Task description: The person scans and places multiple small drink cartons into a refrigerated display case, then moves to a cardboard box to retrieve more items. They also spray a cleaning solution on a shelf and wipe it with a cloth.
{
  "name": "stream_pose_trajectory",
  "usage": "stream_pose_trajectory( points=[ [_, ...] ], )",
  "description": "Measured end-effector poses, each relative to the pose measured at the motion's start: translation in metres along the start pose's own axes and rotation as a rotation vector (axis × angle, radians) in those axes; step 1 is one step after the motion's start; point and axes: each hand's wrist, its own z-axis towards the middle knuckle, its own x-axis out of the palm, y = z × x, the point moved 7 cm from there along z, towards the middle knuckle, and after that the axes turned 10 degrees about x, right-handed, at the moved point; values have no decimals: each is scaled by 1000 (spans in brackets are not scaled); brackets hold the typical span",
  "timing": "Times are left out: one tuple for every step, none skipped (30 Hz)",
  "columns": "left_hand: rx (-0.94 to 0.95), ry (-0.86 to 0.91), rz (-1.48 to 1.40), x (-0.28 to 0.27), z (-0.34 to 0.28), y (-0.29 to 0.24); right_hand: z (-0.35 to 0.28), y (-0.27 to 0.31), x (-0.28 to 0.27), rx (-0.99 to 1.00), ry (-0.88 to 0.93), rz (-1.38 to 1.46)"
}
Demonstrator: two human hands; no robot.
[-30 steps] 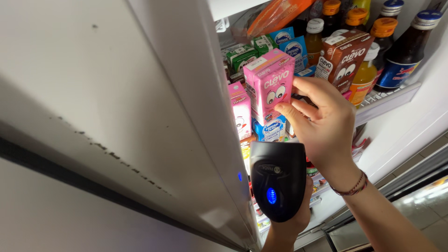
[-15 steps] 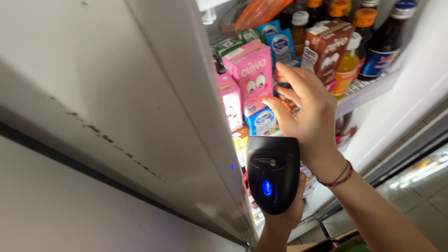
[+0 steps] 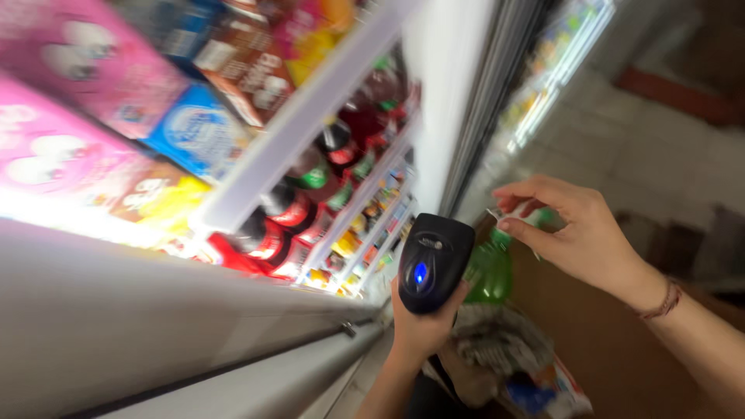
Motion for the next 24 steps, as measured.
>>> stream_pose_trajectory(
  points=[
    [-53, 23, -32, 7, -9, 12, -13, -28, -2, 79, 28, -47],
    [-107, 45, -64, 13, -20, 24, -28, -56, -4, 159, 58, -92],
    [-239, 78, -74, 19, -30, 40, -42, -82, -3, 234, 91, -134],
    [-370, 113, -81, 24, -39, 56, -59, -107, 1, 317, 132, -179],
    [-500, 146, -85, 28, -51, 70, -76, -129, 8, 398, 178, -222],
    [-551, 176, -58, 29, -58, 79, -93, -147, 17, 479, 226, -263],
    [-595, 200, -29, 30, -62, 87, -106, -151, 26, 393, 231, -267],
    [-639, 225, 1, 32, -64, 94, -119, -151, 38, 307, 236, -272],
    [-589, 215, -34, 35, -61, 95, -129, -148, 48, 215, 242, -277],
    [-540, 205, -68, 38, -57, 96, -136, -155, 56, 270, 238, -308],
    [-494, 196, -101, 41, -53, 97, -143, -160, 67, 326, 236, -336],
    [-443, 212, -11, 42, -49, 98, -148, -163, 76, 382, 235, -363],
    [-387, 229, 79, 44, -42, 99, -149, -163, 80, 381, 218, -376],
    [-328, 247, 167, 46, -36, 100, -147, -163, 81, 379, 201, -390],
    [-373, 290, 163, 50, -34, 106, -144, -162, 79, 376, 182, -405],
    [-417, 334, 159, 53, -31, 112, -143, -163, 78, 416, 196, -352],
    [-459, 376, 156, 57, -28, 119, -141, -164, 75, 453, 209, -300],
    [-458, 423, 110, 63, -22, 124, -140, -165, 72, 488, 223, -247],
    [-457, 469, 63, 69, -16, 130, -140, -165, 67, 529, 213, -184],
    [-456, 514, 16, 74, -14, 135, -143, -165, 61, 570, 203, -121],
    [-454, 505, 6, 75, -11, 139, -144, -165, 56, 607, 195, -59],
    [-452, 496, -5, 76, -9, 143, -145, -163, 48, 606, 154, -9],
    [-448, 486, -15, 76, -7, 146, -148, -161, 37, 602, 113, 39],
    [-454, 512, 9, 75, -7, 150, -151, -160, 27, 598, 71, 88]
  ],
)
